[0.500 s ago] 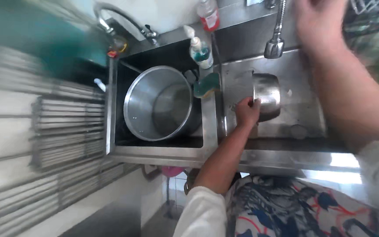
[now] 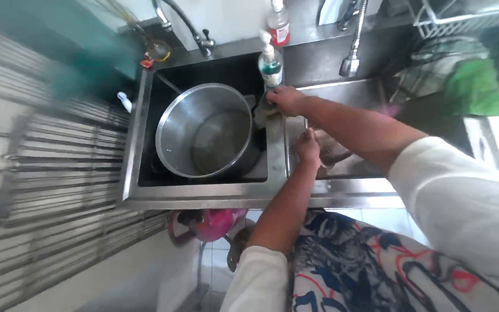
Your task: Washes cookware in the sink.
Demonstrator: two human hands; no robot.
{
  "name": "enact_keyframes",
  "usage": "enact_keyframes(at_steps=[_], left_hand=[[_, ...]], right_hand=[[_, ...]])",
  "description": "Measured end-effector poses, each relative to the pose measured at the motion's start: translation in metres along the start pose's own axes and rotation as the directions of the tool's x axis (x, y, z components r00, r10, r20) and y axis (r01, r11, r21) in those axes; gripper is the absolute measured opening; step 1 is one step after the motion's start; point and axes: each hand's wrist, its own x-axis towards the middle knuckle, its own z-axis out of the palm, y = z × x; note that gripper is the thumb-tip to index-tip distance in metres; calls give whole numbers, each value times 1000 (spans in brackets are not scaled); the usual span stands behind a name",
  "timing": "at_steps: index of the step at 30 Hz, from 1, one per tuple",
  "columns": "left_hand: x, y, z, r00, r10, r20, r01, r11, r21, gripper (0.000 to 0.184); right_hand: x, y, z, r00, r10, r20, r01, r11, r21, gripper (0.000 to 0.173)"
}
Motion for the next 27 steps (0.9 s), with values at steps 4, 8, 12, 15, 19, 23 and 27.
enact_keyframes(at_steps=[4, 8, 12, 15, 19, 23, 27], left_hand=[[-7, 9, -1, 999, -20, -35, 19, 999, -41, 48], [-5, 12, 11, 994, 89, -65, -86, 995, 47, 47], [1, 11, 28, 992, 66, -109, -63, 998, 30, 48], [-3, 20, 25, 984, 167, -60, -155, 974, 164, 49], [-21, 10, 34, 956, 292, -28, -276, 927, 253, 43], [-24, -8, 50, 955, 280, -99, -266, 954, 138, 39], [-21, 1, 50, 972, 195, -131, -195, 981, 18, 44]], right_hand=[[-66, 15, -38, 922, 125, -365, -59, 981, 186, 38], [-149, 25, -30, 887, 303, -347, -255, 950, 179, 36], [-202, 15, 31, 862, 308, -402, -242, 948, 207, 23], [-223, 11, 53, 830, 274, -486, -171, 954, 246, 20], [-178, 31, -7, 815, 391, -427, -264, 908, 326, 25], [-161, 48, -30, 877, 397, -269, -307, 896, 321, 25], [-231, 14, 23, 826, 308, -473, -199, 943, 268, 24]])
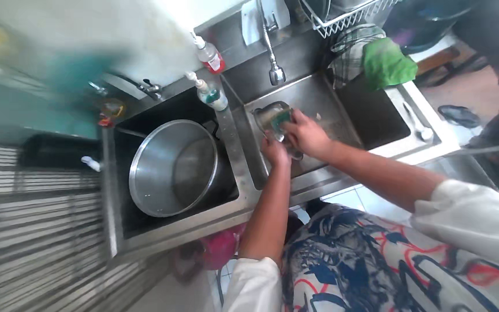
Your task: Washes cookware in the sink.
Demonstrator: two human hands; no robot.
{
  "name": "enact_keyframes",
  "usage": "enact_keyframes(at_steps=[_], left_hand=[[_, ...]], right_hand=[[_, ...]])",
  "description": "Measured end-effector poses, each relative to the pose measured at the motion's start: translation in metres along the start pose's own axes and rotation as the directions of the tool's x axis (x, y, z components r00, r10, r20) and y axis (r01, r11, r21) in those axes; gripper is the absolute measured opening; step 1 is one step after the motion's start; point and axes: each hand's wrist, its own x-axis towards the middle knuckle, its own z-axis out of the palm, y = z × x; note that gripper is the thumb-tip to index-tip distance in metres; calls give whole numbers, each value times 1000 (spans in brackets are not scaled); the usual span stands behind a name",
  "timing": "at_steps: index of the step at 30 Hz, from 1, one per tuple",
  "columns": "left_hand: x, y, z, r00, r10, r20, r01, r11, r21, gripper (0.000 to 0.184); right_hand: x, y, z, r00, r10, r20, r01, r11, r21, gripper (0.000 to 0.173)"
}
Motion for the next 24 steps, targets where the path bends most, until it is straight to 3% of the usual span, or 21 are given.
enact_keyframes(at_steps=[3, 6, 8, 10, 12, 16, 18, 21, 24], left_hand=[[0, 12, -6, 1000, -1, 7, 1, 998, -63, 47], [-5, 20, -10, 1000, 31, 4, -30, 998, -64, 50], [-10, 19, -14, 998, 64, -17, -65, 997, -43, 51], [-14, 13, -14, 994, 108, -18, -109, 993, -45, 50], [-11, 10, -14, 989, 136, -51, -138, 990, -31, 48], [8, 7, -23, 984, 173, -45, -170, 983, 67, 49], [3, -4, -28, 981, 195, -13, -189, 964, 185, 48], [-8, -8, -22, 973, 228, 13, -227, 957, 182, 42], [-14, 3, -25, 956, 291, -23, -288, 954, 88, 42]], right_hand=[[-45, 12, 21, 983, -80, -167, 88, 995, 37, 25], [-24, 17, 7, 963, 8, -270, 29, 991, 134, 25], [16, 33, -16, 964, 232, -133, -191, 946, 260, 26], [54, 68, -19, 938, 347, 3, -328, 884, 334, 26], [56, 77, -10, 930, 362, 59, -356, 853, 381, 27], [11, 23, -12, 964, 236, -121, -171, 903, 395, 27], [18, 19, -9, 970, 209, -122, -153, 920, 362, 28], [79, 54, -13, 962, 272, 26, -264, 904, 337, 28], [90, 108, 2, 880, 421, 217, -473, 808, 351, 26]])
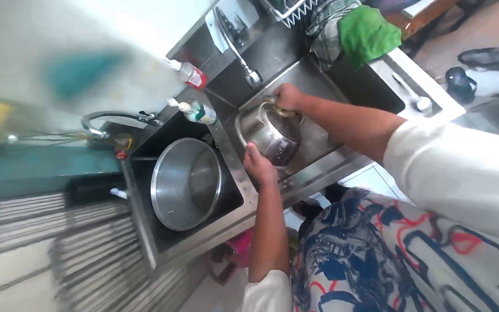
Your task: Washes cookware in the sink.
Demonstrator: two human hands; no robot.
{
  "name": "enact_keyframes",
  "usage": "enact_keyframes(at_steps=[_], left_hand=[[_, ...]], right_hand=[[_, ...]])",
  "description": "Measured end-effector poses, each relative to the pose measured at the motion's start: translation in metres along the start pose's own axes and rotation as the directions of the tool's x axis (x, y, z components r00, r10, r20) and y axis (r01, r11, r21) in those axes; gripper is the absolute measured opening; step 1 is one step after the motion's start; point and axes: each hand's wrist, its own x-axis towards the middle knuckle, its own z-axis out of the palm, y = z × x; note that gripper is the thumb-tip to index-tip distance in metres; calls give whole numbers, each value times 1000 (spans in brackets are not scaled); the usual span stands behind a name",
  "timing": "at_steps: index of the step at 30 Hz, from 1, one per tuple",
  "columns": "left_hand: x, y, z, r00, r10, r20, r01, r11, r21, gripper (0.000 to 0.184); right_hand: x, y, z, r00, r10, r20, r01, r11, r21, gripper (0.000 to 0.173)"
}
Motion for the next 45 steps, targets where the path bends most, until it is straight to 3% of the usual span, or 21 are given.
enact_keyframes(at_steps=[2, 4, 7, 9, 12, 15, 19, 21, 24, 26, 28, 31, 36, 40, 45], left_hand=[[7, 10, -2, 1000, 4, -19, -5, 999, -51, 40], [16, 8, -1, 999, -18, -46, 14, 995, -98, 40], [21, -9, 1, 998, -48, -46, 44, 996, -73, 44], [16, -12, 4, 995, -97, -23, 92, 986, -142, 45], [8, 3, 8, 990, -133, -42, 122, 971, -206, 45], [19, 9, 7, 990, -107, -90, 90, 980, -177, 45], [25, 8, 10, 951, -292, -106, 270, 945, -185, 54], [25, 15, 21, 916, -395, -75, 371, 902, -220, 56], [22, 29, 16, 872, -489, -18, 458, 828, -324, 52], [22, 32, 7, 859, -510, -33, 473, 818, -327, 53], [25, 33, -5, 840, -537, -80, 500, 822, -273, 57], [29, 29, -16, 844, -529, -86, 502, 837, -219, 59], [29, 37, -29, 916, -400, 24, 393, 885, -249, 51], [23, 48, -37, 954, -293, 67, 301, 928, -220, 45], [8, 54, -38, 969, -229, 90, 241, 956, -166, 41]], right_hand=[[-20, 31, 6, 997, 31, -70, -21, 991, 131, 24], [-69, 32, 19, 990, 3, -138, 27, 977, 213, 26], [-128, -5, 42, 957, -189, -219, 227, 960, 164, 26], [-116, -22, 40, 917, -296, -267, 329, 940, 88, 25], [-65, 0, 23, 976, -128, -178, 145, 986, 87, 25], [-78, 35, 30, 989, -24, -148, 41, 992, 116, 24], [-142, -4, 60, 954, -170, -249, 198, 976, 93, 27], [-137, -34, 67, 913, -311, -264, 312, 949, -41, 28], [-132, -40, 74, 836, -452, -310, 390, 888, -243, 24], [-140, -26, 74, 856, -363, -368, 292, 927, -236, 26], [-142, -7, 70, 890, -154, -429, 107, 986, -131, 32], [-119, 15, 57, 927, 116, -357, -91, 992, 87, 32], [-71, 30, 22, 967, 241, -82, -199, 917, 345, 35], [-41, 21, -5, 969, 225, 104, -247, 906, 343, 34], [-15, -18, -23, 977, 126, 172, -161, 966, 204, 31]])
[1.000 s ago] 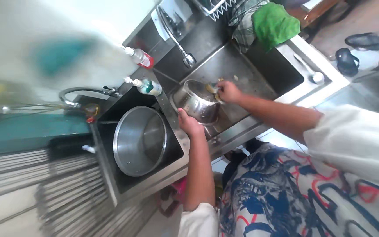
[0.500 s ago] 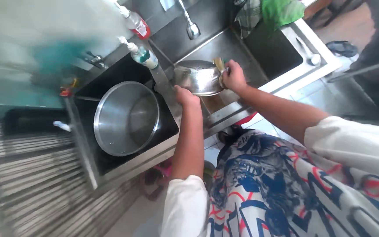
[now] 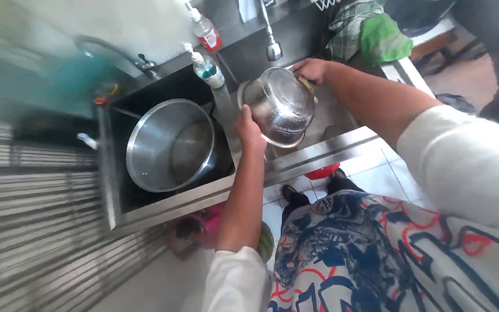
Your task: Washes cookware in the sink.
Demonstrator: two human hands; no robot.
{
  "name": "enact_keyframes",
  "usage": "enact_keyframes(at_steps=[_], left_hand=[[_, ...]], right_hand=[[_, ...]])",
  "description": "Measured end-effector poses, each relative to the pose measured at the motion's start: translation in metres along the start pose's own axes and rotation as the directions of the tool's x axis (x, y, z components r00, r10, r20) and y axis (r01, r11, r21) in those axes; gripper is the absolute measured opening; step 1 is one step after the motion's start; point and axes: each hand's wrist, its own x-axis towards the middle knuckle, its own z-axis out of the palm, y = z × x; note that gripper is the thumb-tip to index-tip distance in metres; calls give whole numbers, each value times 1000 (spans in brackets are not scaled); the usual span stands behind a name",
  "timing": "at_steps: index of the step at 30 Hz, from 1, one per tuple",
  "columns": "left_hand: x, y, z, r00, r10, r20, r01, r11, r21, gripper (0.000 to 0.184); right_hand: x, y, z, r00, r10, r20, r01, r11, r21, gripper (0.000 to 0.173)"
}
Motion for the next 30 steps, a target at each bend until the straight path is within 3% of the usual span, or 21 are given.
enact_keyframes(at_steps=[4, 8, 13, 17, 21, 23, 26, 30], left_hand=[[-16, -22, 18, 999, 38, 20, -40, 996, 85, 41], [-26, -33, 60, 998, -36, -56, 43, 991, 126, 41], [-28, -26, 103, 968, -141, -205, 171, 976, 137, 77], [-27, -23, 122, 970, -152, -191, 154, 988, -6, 73], [-29, -26, 128, 960, -169, -225, 147, 983, -113, 67], [-35, -23, 125, 932, -186, -312, 174, 983, -66, 68], [-39, -12, 116, 909, -170, -381, 188, 982, 10, 65], [-41, -4, 113, 895, -6, -445, 134, 957, 256, 68]], right_hand=[[8, -31, -7, 986, -118, 116, 149, 941, -305, 26], [5, -58, -3, 868, -351, 352, 495, 667, -556, 28], [-49, -80, -7, 800, -327, 504, 600, 439, -668, 32], [-89, -60, -20, 724, -444, 528, 677, 311, -667, 29], [-118, -4, -37, 583, -614, 532, 782, 245, -574, 26], [-127, 33, -43, 497, -692, 524, 835, 217, -506, 26], [-134, 61, -44, 433, -769, 470, 852, 178, -493, 25], [-141, 17, -22, 444, -790, 423, 823, 172, -541, 23]])
